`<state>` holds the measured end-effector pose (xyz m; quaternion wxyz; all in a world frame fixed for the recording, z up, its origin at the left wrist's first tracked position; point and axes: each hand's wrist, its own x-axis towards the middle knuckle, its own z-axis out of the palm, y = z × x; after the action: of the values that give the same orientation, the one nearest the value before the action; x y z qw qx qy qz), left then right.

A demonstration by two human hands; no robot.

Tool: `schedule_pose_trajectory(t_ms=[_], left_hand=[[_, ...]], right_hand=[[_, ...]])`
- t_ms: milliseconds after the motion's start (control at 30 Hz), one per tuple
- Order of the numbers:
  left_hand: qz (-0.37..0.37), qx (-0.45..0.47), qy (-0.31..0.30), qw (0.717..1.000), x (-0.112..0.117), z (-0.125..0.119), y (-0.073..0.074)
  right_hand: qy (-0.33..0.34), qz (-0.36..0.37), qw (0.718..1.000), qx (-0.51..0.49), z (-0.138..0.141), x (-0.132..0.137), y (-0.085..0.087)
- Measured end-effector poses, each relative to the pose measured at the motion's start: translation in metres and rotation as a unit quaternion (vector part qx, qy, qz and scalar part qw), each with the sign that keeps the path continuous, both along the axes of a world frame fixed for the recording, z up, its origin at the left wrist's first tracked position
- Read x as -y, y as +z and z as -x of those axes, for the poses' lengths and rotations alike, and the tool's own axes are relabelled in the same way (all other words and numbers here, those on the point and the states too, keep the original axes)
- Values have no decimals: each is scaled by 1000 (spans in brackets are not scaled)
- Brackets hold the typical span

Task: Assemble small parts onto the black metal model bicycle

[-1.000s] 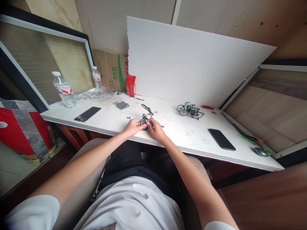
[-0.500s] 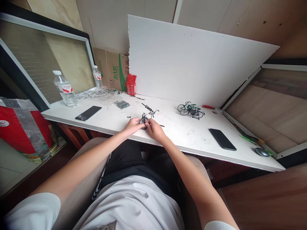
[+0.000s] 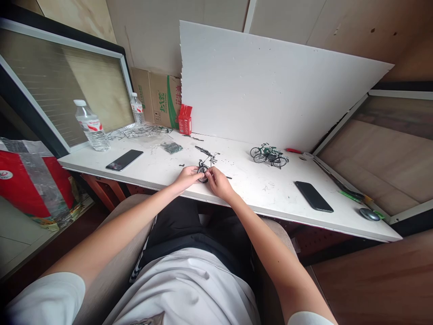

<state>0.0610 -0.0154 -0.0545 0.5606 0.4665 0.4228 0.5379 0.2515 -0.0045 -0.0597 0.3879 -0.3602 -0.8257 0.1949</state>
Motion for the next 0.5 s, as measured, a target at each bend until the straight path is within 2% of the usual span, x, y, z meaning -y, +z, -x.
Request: schedule_pose_trajectory(t_ms=[500], left_hand=[[-15,-77,-11,997,-5,4,-9]], right_hand=[[-4,16,1000,-21,-1,-3,-1]])
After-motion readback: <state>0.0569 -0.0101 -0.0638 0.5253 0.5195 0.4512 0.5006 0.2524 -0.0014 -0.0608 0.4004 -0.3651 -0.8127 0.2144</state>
